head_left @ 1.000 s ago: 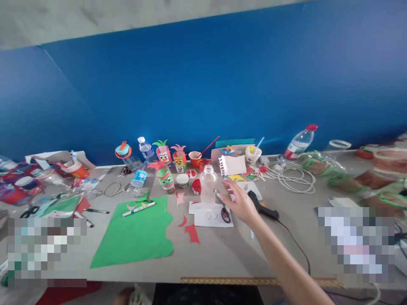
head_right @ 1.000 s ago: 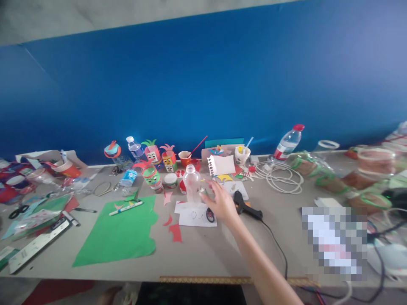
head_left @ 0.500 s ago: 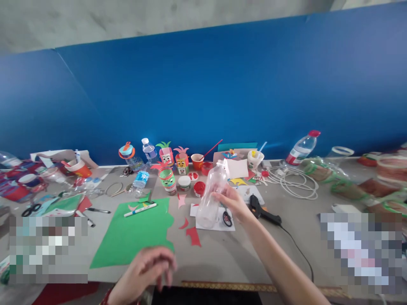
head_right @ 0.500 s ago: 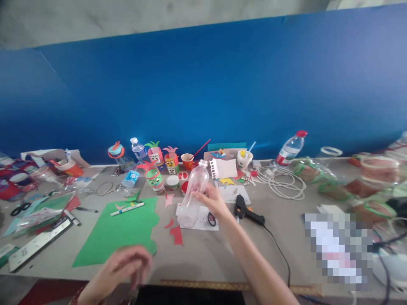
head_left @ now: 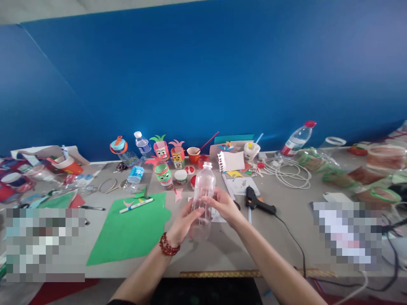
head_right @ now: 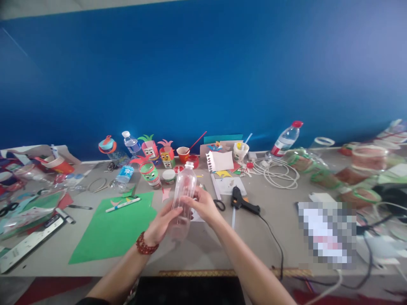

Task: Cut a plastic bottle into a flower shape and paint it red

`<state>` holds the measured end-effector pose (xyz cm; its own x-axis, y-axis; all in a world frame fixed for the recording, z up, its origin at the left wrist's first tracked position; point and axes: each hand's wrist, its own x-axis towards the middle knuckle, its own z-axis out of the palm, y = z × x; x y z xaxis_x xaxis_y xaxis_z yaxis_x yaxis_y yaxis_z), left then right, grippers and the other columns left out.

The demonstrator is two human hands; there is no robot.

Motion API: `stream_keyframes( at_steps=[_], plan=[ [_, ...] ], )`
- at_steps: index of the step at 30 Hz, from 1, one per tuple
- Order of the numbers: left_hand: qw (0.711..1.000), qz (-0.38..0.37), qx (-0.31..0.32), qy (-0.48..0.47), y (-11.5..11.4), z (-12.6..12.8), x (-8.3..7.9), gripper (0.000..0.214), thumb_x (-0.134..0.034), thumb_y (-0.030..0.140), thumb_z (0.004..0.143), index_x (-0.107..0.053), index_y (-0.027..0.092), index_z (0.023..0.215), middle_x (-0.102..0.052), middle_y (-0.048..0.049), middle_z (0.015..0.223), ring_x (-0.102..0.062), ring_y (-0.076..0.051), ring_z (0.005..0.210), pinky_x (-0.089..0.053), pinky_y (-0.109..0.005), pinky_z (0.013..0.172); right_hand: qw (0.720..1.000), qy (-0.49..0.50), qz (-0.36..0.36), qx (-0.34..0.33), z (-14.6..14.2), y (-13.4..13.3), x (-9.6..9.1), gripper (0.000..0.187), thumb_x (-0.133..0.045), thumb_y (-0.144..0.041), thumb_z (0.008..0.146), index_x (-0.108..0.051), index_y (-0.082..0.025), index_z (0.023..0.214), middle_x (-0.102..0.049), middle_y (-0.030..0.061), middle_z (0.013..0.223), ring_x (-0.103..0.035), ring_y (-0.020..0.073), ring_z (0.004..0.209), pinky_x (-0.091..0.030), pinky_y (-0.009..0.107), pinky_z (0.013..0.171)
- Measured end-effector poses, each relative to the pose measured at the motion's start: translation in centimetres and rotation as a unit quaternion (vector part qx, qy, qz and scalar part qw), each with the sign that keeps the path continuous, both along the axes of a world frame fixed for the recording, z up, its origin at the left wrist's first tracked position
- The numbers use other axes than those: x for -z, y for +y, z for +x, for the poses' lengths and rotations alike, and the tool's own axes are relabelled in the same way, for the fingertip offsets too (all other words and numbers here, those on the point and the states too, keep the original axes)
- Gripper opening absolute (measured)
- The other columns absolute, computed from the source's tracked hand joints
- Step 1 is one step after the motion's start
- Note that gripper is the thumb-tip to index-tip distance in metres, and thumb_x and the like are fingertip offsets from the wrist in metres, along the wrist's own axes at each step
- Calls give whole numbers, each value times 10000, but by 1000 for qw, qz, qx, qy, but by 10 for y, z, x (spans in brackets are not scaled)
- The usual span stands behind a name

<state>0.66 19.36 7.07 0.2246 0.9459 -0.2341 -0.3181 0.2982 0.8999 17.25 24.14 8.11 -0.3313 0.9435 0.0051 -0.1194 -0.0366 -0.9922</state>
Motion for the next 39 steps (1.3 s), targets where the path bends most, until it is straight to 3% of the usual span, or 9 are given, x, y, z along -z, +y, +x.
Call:
stream_keyframes(
  at_steps=[5,9,11,13,18,22,27,33,39],
  plan=[
    [1000,-20,-10,-11,-3,-1,4,499,-773,421,780,-665,196,1212,-750,-110,1072,-736,-254,858,-573,-309,677,996,-52,76,-18,-2,-5,1,422,-662,-555,863,-661,-182,1060,-741,70,987,-701,234,897,-559,336,757],
    [999,28,-27,-11,-2,-12,6,456,-753,408,799,-674,173,1181,-740,-110,1080,-718,-240,897,-578,-307,717,972,-157,169,-34,6,-13,17,433,-485,-526,976,-624,-194,1217,-729,88,1112,-702,219,956,-565,310,737],
    [999,25,-37,-29,0,-20,5,428,-726,423,823,-670,163,1159,-748,-95,985,-714,-221,844,-579,-314,727,939,-283,193,-33,21,-13,28,416,-437,-490,999,-637,-200,1222,-752,76,1069,-718,194,885,-561,280,691],
    [997,7,-52,-50,2,-28,5,401,-721,434,827,-667,158,1114,-742,-73,894,-705,-201,781,-576,-314,720,882,-422,209,18,42,-8,37,347,-495,-473,969,-704,-214,1064,-766,62,972,-711,197,785,-547,295,689],
    [997,-39,-57,-46,7,-30,8,413,-717,465,826,-640,150,1082,-718,-69,859,-696,-198,757,-552,-296,661,817,-529,210,95,79,16,41,284,-468,-339,973,-704,-185,1009,-737,99,975,-674,247,879,-486,353,796],
    [999,-42,-20,1,9,-25,12,562,-706,525,827,-571,153,1226,-716,-99,922,-700,-212,803,-529,-277,637,772,-592,212,96,76,28,37,229,-499,-299,962,-704,-203,998,-730,77,987,-655,239,971,-454,302,803],
    [999,2,48,19,10,-28,15,568,-714,511,832,-521,184,1254,-675,-110,1041,-692,-216,838,-533,-288,637,718,-661,177,129,69,51,40,283,-516,-286,952,-619,-154,1180,-694,146,1095,-624,300,1061,-438,325,787],
    [997,-6,73,16,13,-32,17,493,-783,429,783,-559,215,1167,-632,-62,1015,-696,-201,817,-547,-292,655,701,-691,152,90,66,80,48,340,-517,-204,921,-557,-119,1248,-677,172,1134,-674,288,971,-436,324,736],
    [997,-38,58,35,18,-40,27,513,-794,437,762,-619,203,1183,-658,-52,994,-668,-174,887,-543,-262,709,705,-693,140,60,79,82,45,364,-479,-214,936,-553,-170,1289,-716,116,1040,-695,246,886,-425,289,686]
  ],
)
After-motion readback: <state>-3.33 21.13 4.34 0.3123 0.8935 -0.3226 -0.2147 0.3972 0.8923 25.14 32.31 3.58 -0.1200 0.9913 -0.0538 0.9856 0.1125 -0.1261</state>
